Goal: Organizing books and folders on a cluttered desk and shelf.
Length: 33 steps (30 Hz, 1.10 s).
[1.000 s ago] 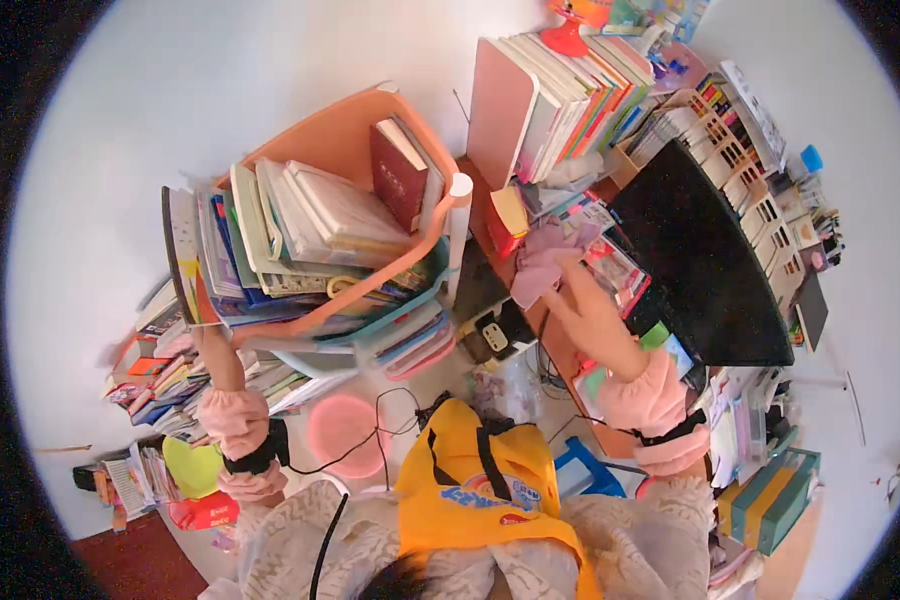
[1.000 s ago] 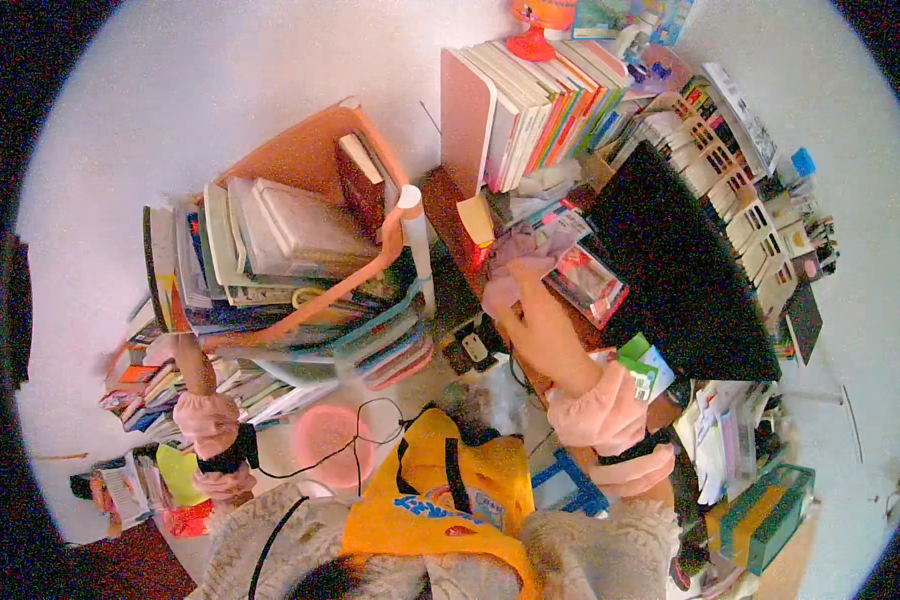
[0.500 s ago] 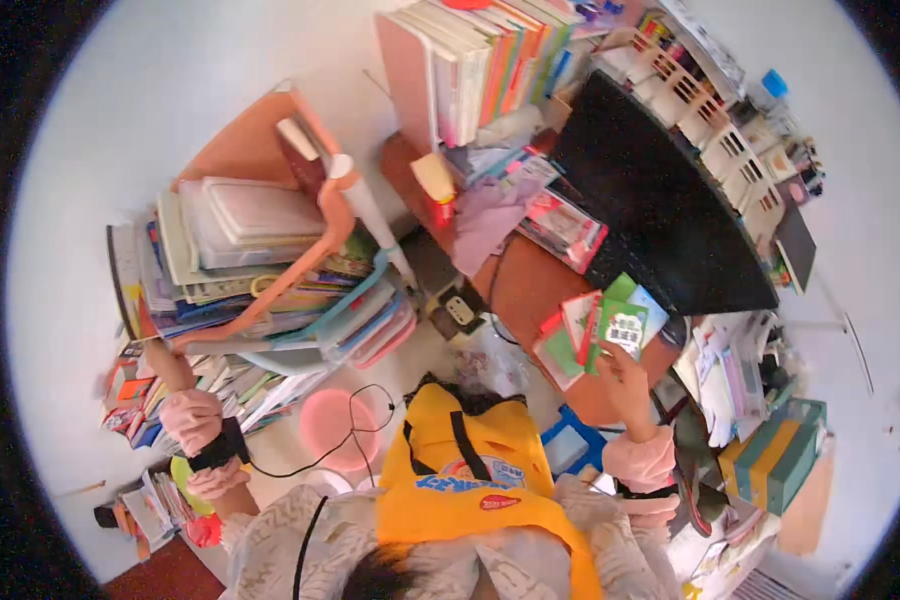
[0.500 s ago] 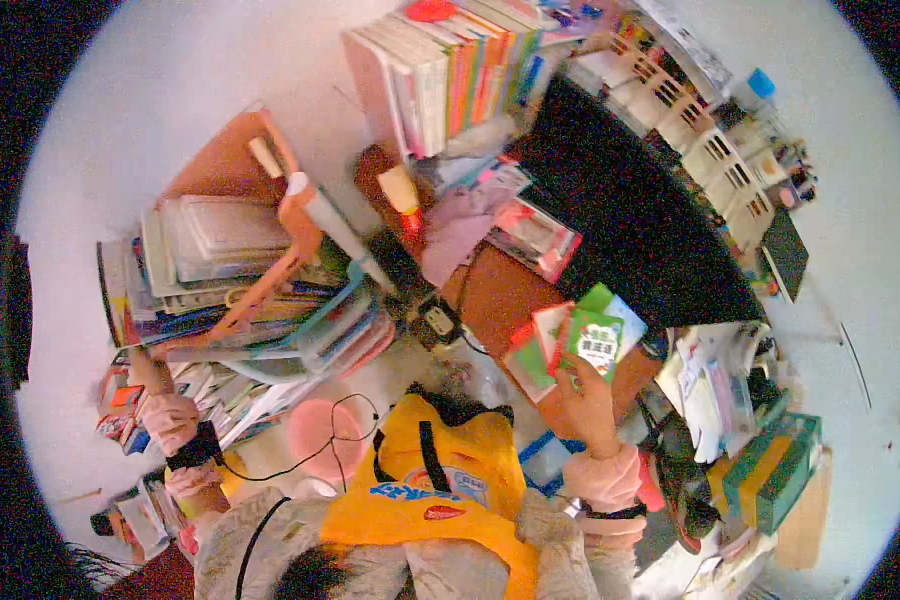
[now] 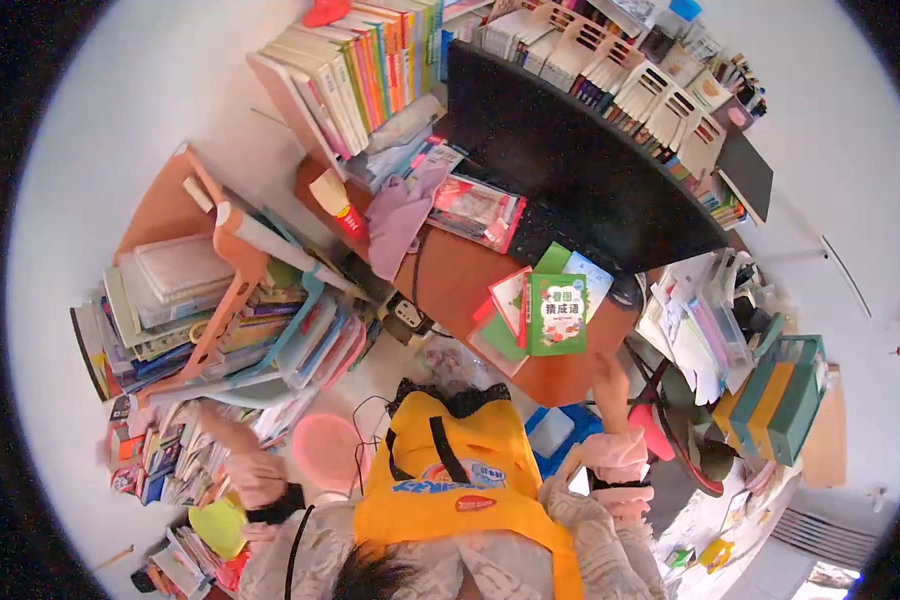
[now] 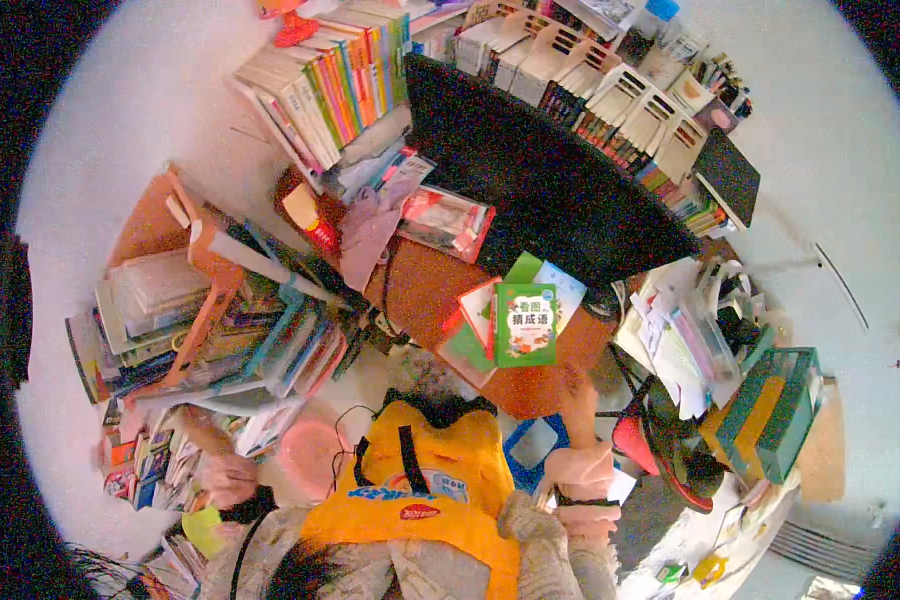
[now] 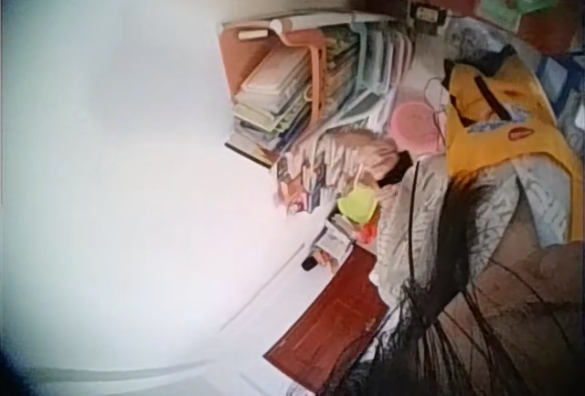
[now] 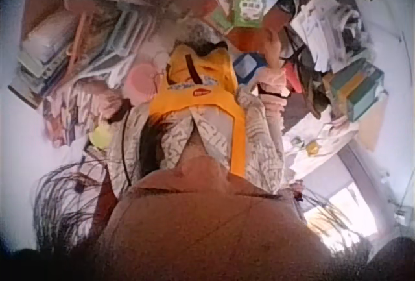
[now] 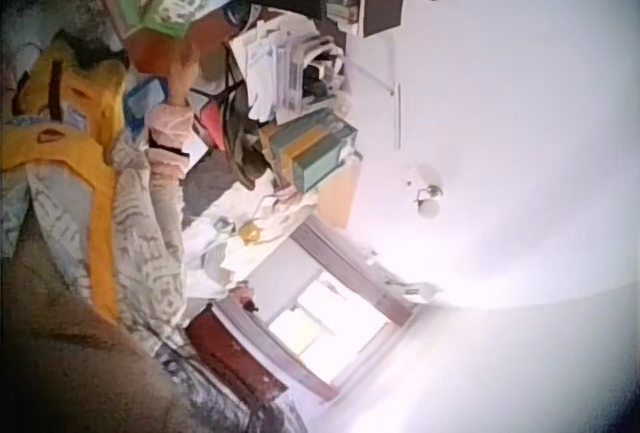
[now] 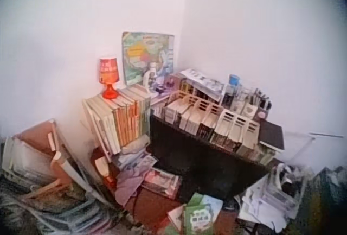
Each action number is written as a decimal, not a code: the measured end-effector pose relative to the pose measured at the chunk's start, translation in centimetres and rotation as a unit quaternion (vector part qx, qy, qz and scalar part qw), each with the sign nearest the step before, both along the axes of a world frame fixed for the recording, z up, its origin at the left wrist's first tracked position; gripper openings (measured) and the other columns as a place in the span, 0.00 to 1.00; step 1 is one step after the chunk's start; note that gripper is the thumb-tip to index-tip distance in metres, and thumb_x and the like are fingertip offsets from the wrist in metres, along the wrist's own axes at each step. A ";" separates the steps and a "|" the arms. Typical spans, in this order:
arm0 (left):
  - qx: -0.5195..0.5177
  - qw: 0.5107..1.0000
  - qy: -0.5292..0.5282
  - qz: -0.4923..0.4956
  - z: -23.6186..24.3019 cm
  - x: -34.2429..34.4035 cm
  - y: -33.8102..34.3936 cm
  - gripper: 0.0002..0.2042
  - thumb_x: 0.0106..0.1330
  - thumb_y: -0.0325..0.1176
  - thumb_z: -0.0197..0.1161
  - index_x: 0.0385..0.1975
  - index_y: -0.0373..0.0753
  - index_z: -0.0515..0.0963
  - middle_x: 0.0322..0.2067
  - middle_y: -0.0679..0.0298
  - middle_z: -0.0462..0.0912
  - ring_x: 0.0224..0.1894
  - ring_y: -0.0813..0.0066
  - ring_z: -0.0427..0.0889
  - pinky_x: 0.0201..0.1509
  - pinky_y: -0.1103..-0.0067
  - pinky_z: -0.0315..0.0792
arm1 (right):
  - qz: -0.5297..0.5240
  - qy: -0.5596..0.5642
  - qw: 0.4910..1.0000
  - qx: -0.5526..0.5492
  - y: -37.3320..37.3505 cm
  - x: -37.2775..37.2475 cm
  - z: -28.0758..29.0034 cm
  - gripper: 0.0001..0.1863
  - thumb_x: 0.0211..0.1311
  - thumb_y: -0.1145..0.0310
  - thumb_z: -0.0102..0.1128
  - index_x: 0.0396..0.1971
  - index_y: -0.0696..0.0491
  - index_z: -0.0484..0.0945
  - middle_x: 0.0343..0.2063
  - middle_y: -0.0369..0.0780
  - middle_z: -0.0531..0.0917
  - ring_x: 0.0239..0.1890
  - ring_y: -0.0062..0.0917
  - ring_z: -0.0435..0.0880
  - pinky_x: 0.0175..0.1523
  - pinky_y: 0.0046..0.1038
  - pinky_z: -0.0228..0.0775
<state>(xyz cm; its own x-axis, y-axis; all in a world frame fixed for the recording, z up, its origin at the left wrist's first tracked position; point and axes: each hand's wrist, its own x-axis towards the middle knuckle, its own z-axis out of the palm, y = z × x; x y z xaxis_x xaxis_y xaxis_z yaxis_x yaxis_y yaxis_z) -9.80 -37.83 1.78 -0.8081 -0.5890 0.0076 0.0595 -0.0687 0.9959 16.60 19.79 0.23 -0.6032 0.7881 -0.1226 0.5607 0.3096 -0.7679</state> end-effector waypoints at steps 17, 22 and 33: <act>-0.225 0.791 -0.019 -0.569 -12.3 10.2 47.7 0.30 0.52 0.38 0.63 0.54 0.31 0.63 0.43 0.44 0.73 0.46 0.50 0.72 0.50 0.65 0.66 | 0.038 0.027 0.975 -0.215 4.6 -5.1 -7.8 0.20 0.55 0.59 0.60 0.42 0.58 0.75 0.32 0.42 0.82 0.36 0.27 0.79 0.40 0.27 0.69; -0.237 0.732 -0.180 -0.613 -8.6 10.6 48.5 0.35 0.47 0.40 0.66 0.55 0.31 0.60 0.41 0.40 0.71 0.46 0.46 0.69 0.49 0.62 0.64 | -0.004 0.159 0.911 -0.380 2.7 -5.4 -3.8 0.19 0.58 0.65 0.57 0.46 0.61 0.71 0.36 0.37 0.79 0.36 0.20 0.77 0.41 0.25 0.69; -0.333 0.748 0.029 -0.574 -3.3 9.6 47.5 0.26 0.52 0.44 0.63 0.46 0.34 0.67 0.43 0.51 0.70 0.46 0.51 0.69 0.51 0.65 0.64 | -0.099 0.242 0.783 -0.564 3.0 6.4 -6.0 0.22 0.64 0.57 0.47 0.54 0.53 0.64 0.47 0.39 0.74 0.48 0.29 0.74 0.54 0.34 0.66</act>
<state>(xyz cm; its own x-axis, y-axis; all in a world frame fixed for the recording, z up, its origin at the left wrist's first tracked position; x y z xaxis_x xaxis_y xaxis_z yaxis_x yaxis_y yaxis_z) -0.17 9.70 -1.57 -0.7652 0.6422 0.0445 0.3861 0.4025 0.8300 22.96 22.75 -5.74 -0.6735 0.4279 -0.6028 0.0695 -0.7751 -0.6279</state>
